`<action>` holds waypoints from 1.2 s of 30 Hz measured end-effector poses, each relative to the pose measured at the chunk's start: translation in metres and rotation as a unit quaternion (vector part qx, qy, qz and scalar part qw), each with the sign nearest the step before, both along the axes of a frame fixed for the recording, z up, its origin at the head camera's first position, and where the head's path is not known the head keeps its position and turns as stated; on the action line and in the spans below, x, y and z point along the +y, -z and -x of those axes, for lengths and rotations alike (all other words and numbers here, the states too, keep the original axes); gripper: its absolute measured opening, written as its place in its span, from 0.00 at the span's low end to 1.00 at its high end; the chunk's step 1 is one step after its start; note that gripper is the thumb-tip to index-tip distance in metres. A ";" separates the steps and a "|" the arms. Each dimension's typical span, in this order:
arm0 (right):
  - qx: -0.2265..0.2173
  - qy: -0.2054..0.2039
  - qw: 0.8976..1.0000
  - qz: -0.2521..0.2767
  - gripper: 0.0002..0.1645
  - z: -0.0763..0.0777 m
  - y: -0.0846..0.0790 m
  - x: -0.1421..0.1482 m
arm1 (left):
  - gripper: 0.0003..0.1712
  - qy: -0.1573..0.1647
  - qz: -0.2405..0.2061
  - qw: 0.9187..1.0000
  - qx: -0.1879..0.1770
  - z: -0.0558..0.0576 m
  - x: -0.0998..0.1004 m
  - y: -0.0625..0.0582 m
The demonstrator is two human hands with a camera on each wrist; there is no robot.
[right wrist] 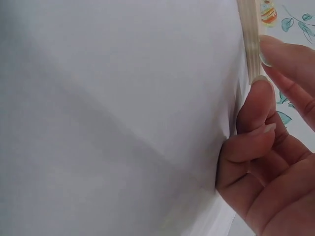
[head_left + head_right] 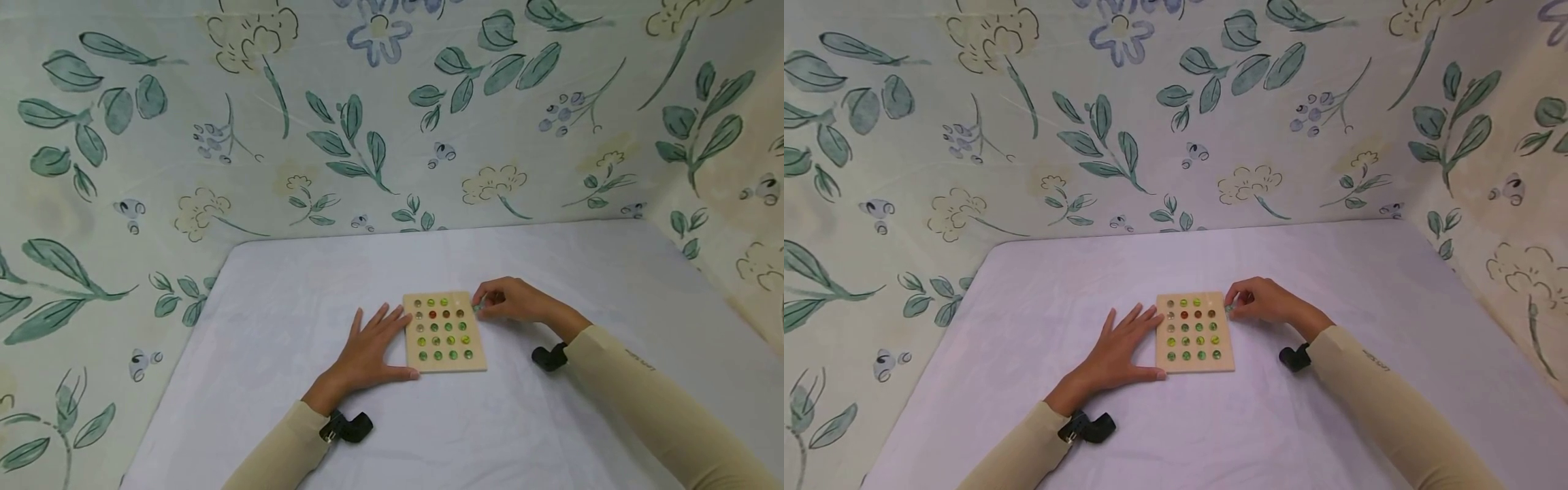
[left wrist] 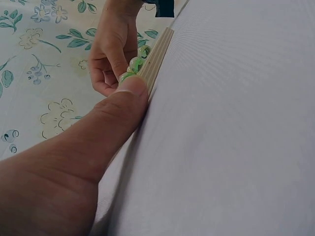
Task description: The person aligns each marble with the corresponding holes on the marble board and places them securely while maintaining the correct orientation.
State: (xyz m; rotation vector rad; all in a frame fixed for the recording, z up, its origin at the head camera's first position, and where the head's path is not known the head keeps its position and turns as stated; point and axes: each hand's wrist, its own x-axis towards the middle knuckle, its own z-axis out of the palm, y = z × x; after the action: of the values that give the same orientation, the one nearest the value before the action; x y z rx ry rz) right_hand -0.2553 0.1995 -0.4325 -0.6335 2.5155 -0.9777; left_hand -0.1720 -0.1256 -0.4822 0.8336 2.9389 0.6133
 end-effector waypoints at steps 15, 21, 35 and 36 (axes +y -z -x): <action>0.028 0.003 1.000 0.003 0.10 0.008 -0.002 -0.010 | 0.61 0.001 -0.003 1.000 0.003 -0.001 0.000 0.000; 0.019 0.011 1.000 0.002 0.10 0.011 -0.001 -0.017 | 0.60 0.004 -0.007 1.000 -0.001 -0.002 0.000 -0.001; 0.003 0.013 1.000 0.004 0.10 0.017 0.000 -0.027 | 0.61 0.001 -0.001 1.000 -0.002 -0.001 -0.001 -0.002; 0.003 0.012 1.000 0.004 0.10 0.017 0.000 -0.027 | 0.61 0.000 -0.001 1.000 -0.002 -0.001 -0.001 -0.002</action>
State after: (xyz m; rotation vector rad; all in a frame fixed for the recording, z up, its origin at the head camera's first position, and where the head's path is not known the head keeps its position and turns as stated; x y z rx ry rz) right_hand -0.2723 0.1724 -0.4325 -0.6115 2.5300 -0.9961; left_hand -0.1710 -0.1269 -0.4805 0.8321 2.9341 0.6171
